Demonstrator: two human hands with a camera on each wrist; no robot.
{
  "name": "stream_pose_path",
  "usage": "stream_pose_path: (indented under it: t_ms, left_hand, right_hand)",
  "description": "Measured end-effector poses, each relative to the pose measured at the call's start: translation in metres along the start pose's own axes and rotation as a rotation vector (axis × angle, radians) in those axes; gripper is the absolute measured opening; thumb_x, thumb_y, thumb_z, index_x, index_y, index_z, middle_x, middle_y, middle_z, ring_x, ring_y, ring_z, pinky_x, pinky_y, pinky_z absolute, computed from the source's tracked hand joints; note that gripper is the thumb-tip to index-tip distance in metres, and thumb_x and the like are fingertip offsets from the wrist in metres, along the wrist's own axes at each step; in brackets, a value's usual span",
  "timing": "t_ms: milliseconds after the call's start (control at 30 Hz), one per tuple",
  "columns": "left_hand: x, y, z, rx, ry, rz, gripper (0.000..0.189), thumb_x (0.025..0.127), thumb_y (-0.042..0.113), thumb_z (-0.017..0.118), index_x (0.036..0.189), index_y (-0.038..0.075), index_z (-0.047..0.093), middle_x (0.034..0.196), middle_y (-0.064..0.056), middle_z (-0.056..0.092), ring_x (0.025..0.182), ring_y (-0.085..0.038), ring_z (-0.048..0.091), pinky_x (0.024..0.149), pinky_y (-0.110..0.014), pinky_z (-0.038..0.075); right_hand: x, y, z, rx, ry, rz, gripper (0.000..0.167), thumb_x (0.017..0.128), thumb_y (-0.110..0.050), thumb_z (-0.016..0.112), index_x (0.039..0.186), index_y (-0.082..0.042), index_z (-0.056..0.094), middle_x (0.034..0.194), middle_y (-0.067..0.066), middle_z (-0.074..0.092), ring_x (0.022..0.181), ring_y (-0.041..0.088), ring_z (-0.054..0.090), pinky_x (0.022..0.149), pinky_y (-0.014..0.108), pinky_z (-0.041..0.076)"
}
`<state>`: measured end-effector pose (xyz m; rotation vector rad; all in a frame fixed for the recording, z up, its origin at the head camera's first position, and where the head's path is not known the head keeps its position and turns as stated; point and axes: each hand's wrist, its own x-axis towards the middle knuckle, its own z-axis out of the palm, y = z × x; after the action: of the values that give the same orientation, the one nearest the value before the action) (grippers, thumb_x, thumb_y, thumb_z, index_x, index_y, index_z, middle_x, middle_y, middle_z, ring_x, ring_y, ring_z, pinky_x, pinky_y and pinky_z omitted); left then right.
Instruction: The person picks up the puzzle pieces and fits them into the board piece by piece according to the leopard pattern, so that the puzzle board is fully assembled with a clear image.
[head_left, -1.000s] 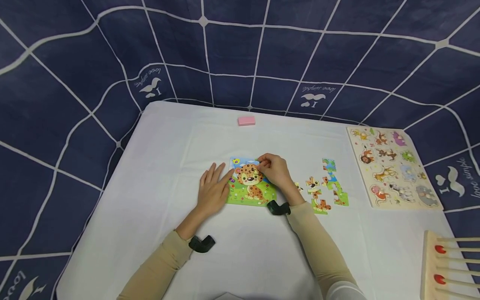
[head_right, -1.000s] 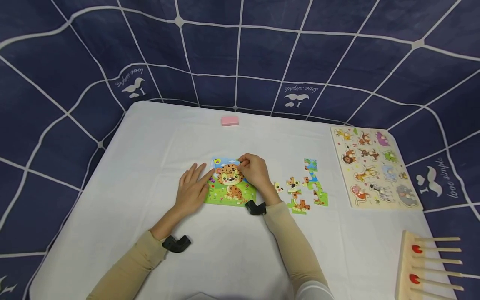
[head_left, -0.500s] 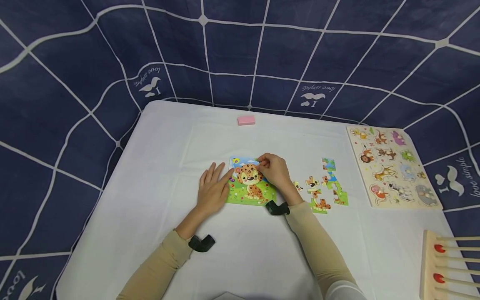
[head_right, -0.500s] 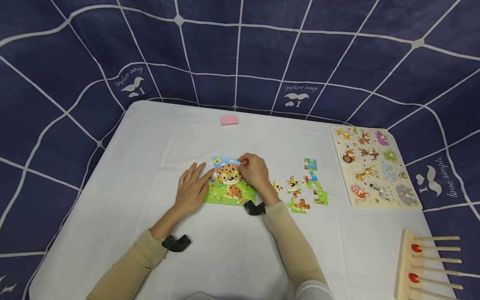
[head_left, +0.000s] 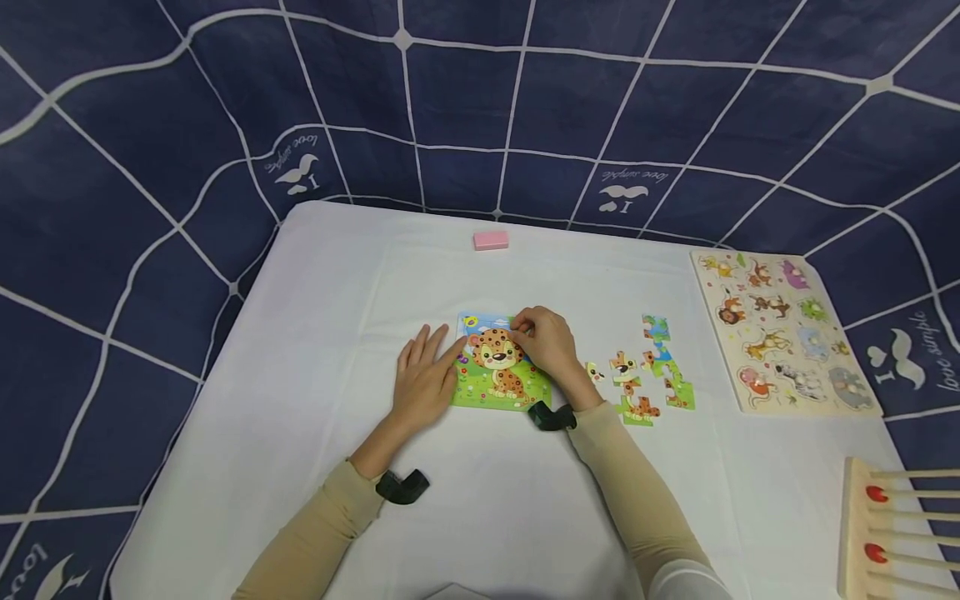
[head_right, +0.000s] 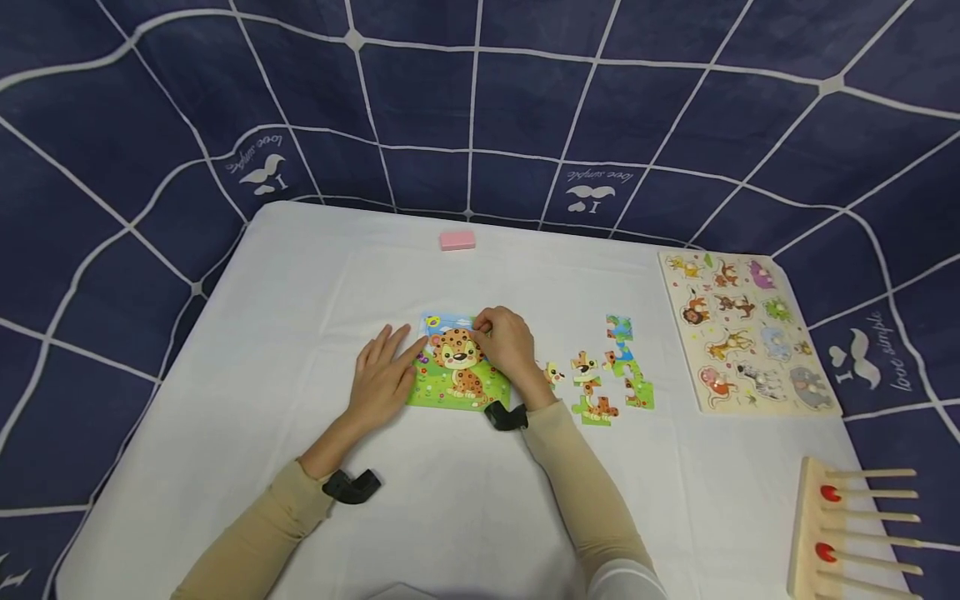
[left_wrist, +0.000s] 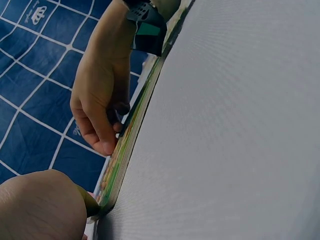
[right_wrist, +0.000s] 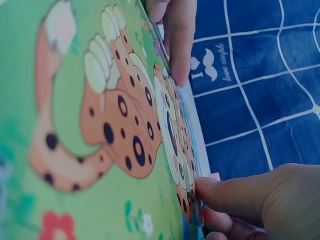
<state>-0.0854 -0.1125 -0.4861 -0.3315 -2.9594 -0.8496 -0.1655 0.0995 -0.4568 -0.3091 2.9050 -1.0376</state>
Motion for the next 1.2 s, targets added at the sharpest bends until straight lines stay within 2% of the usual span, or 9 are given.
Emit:
stream_pose_path:
  t_ms: [133, 233, 300, 467, 567, 700, 900, 1033, 1200]
  left_hand:
    - [0.001, 0.001, 0.0, -0.004, 0.0, -0.002, 0.046, 0.1, 0.018, 0.041, 0.146, 0.017, 0.048, 0.159, -0.015, 0.028, 0.15, -0.037, 0.011, 0.119, -0.054, 0.007]
    - [0.001, 0.002, 0.001, -0.009, -0.007, -0.015, 0.047, 0.1, 0.017, 0.042, 0.146, 0.016, 0.048, 0.159, -0.015, 0.028, 0.15, -0.037, 0.011, 0.119, -0.054, 0.007]
    - [0.0, 0.003, 0.001, -0.009, -0.013, -0.022, 0.047, 0.099, 0.017, 0.043, 0.146, 0.016, 0.047, 0.159, -0.015, 0.028, 0.15, -0.037, 0.011, 0.119, -0.055, 0.006]
    - [0.001, 0.005, 0.0, -0.007, -0.014, -0.026, 0.047, 0.1, 0.017, 0.043, 0.146, 0.015, 0.047, 0.159, -0.015, 0.027, 0.15, -0.037, 0.01, 0.12, -0.055, 0.006]
    - [0.002, 0.005, 0.001, -0.003, -0.01, -0.024, 0.047, 0.1, 0.018, 0.043, 0.147, 0.015, 0.046, 0.16, -0.015, 0.027, 0.151, -0.037, 0.01, 0.12, -0.054, 0.005]
    - [0.002, 0.005, 0.001, 0.007, -0.006, -0.023, 0.047, 0.1, 0.018, 0.042, 0.147, 0.016, 0.046, 0.16, -0.014, 0.028, 0.151, -0.036, 0.01, 0.12, -0.053, 0.005]
    - [0.0, 0.004, 0.002, -0.001, -0.003, -0.022, 0.047, 0.099, 0.018, 0.042, 0.146, 0.016, 0.047, 0.159, -0.014, 0.028, 0.15, -0.037, 0.011, 0.119, -0.054, 0.006]
    - [-0.001, 0.002, 0.003, 0.003, 0.002, -0.019, 0.047, 0.1, 0.017, 0.042, 0.147, 0.015, 0.046, 0.159, -0.014, 0.028, 0.15, -0.037, 0.01, 0.119, -0.054, 0.006]
    - [0.0, 0.001, 0.003, 0.008, 0.005, -0.015, 0.047, 0.1, 0.017, 0.042, 0.146, 0.016, 0.047, 0.159, -0.014, 0.028, 0.15, -0.036, 0.01, 0.119, -0.054, 0.006]
  right_hand:
    - [-0.001, -0.003, -0.006, -0.045, -0.013, -0.02, 0.01, 0.088, -0.018, 0.073, 0.093, -0.011, 0.077, 0.094, 0.006, 0.071, 0.08, 0.022, 0.064, 0.069, 0.037, 0.051]
    - [-0.003, -0.003, -0.013, -0.022, -0.027, -0.016, 0.013, 0.088, -0.019, 0.073, 0.097, -0.012, 0.078, 0.102, 0.006, 0.073, 0.086, 0.023, 0.065, 0.072, 0.038, 0.051]
    - [-0.005, -0.001, -0.021, 0.015, -0.036, -0.014, 0.014, 0.089, -0.018, 0.072, 0.099, -0.01, 0.078, 0.104, 0.008, 0.073, 0.084, 0.024, 0.063, 0.071, 0.036, 0.049]
    - [-0.008, 0.013, -0.046, 0.08, -0.039, -0.016, 0.016, 0.089, -0.014, 0.071, 0.103, -0.006, 0.075, 0.102, 0.013, 0.071, 0.079, 0.024, 0.059, 0.07, 0.033, 0.045]
    - [-0.013, 0.028, -0.066, 0.076, -0.022, -0.004, 0.021, 0.09, -0.012, 0.07, 0.109, -0.003, 0.072, 0.104, 0.016, 0.069, 0.086, 0.027, 0.061, 0.073, 0.034, 0.047]
    - [-0.021, 0.058, -0.094, 0.057, 0.031, 0.06, 0.031, 0.09, -0.012, 0.069, 0.119, -0.001, 0.067, 0.109, 0.02, 0.066, 0.093, 0.032, 0.062, 0.074, 0.035, 0.047]
    - [-0.034, 0.101, -0.135, 0.085, 0.13, 0.217, 0.044, 0.091, -0.016, 0.068, 0.133, -0.003, 0.057, 0.117, 0.024, 0.06, 0.096, 0.029, 0.057, 0.069, 0.025, 0.045]
    - [-0.039, 0.118, -0.155, 0.1, 0.169, 0.301, 0.051, 0.092, -0.018, 0.067, 0.14, -0.006, 0.052, 0.124, 0.025, 0.056, 0.099, 0.025, 0.052, 0.068, 0.025, 0.044]
    - [-0.041, 0.129, -0.165, 0.127, 0.166, 0.379, 0.058, 0.092, -0.018, 0.066, 0.145, -0.009, 0.046, 0.13, 0.024, 0.052, 0.099, 0.022, 0.049, 0.07, 0.028, 0.043]
